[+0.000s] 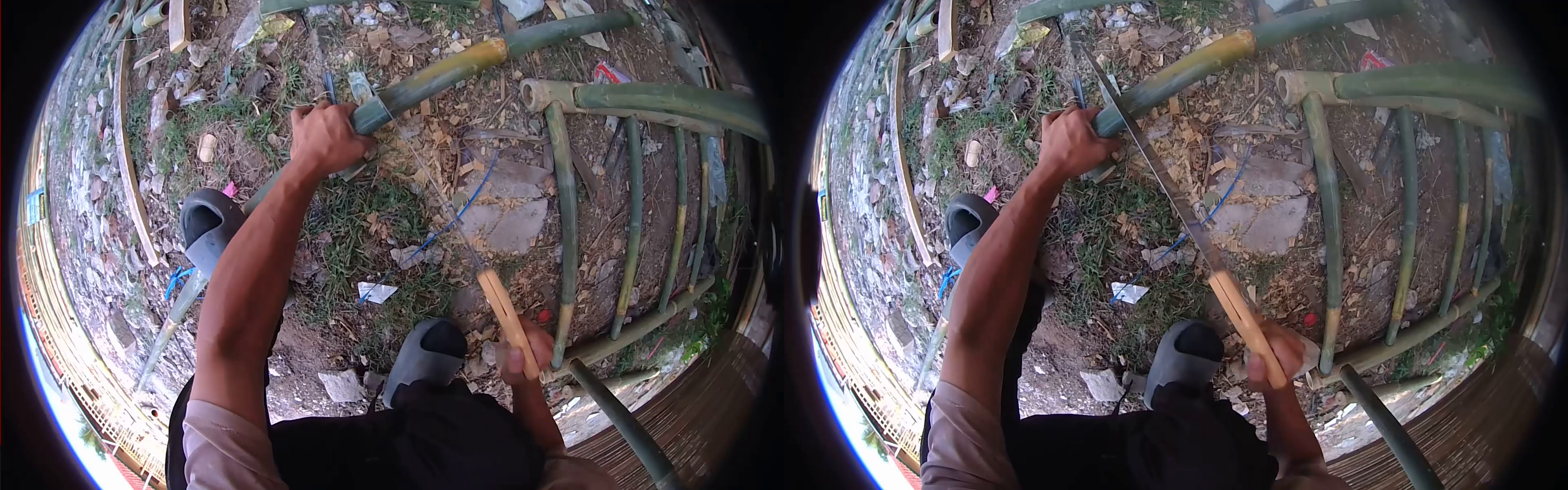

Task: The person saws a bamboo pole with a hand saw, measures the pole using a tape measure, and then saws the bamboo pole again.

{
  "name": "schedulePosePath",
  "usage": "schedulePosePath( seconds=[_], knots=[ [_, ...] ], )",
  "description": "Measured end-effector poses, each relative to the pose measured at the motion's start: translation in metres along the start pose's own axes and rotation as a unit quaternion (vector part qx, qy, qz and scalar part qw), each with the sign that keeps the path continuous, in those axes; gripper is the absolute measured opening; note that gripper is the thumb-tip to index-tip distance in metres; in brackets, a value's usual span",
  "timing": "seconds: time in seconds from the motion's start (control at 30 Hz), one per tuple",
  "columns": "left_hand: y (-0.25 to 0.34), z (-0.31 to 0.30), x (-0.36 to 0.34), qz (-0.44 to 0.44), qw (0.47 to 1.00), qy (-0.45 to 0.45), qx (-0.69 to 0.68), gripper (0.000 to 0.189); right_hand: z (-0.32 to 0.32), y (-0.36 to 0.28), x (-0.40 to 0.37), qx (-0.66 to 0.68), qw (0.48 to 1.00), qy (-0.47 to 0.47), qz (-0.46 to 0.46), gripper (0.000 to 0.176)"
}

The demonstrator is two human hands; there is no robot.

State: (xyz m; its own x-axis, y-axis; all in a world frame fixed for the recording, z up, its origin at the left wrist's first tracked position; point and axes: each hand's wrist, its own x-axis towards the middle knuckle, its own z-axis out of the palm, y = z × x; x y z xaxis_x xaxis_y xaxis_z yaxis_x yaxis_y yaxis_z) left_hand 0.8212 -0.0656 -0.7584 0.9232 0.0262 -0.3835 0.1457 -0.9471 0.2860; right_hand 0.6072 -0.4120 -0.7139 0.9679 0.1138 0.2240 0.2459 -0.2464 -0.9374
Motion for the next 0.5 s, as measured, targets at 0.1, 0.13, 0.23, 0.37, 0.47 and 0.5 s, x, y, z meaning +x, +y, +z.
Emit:
schedulePosePath(
  seconds=[0.1, 0.13, 0.23, 0.37, 0.47, 0.5],
  knots=[
    [0.005, 0.004, -0.005, -0.009, 1.0, 0.026, 0.011, 0.041, -0.008, -0.012, 0.001, 0.004, 1.0, -0.014, -0.02, 0.03],
    [0.006, 0.005, -0.002, -0.001, 0.999, 0.031, 0.008, 0.041, 0.009, -0.012, 0.026, -0.034, 0.999, -0.007, -0.012, 0.03],
    [0.003, 0.005, -0.005, -0.024, 0.997, 0.054, 0.044, 0.039, 0.07, -0.002, 0.087, -0.05, 0.992, -0.056, 0.097, 0.02],
    [-0.006, 0.0, 0.001, -0.012, 1.0, 0.02, 0.015, 0.039, 0.028, -0.007, 0.027, -0.031, 0.999, -0.013, 0.016, 0.032],
    [-0.002, 0.009, -0.002, -0.001, 1.0, 0.021, 0.023, 0.045, -0.005, -0.022, -0.002, 0.026, 0.999, -0.008, 0.027, 0.032],
    [0.0, 0.008, -0.006, -0.004, 0.999, 0.041, 0.022, 0.045, -0.006, -0.034, 0.0, 0.042, 0.998, -0.007, 0.037, 0.032]
  ],
)
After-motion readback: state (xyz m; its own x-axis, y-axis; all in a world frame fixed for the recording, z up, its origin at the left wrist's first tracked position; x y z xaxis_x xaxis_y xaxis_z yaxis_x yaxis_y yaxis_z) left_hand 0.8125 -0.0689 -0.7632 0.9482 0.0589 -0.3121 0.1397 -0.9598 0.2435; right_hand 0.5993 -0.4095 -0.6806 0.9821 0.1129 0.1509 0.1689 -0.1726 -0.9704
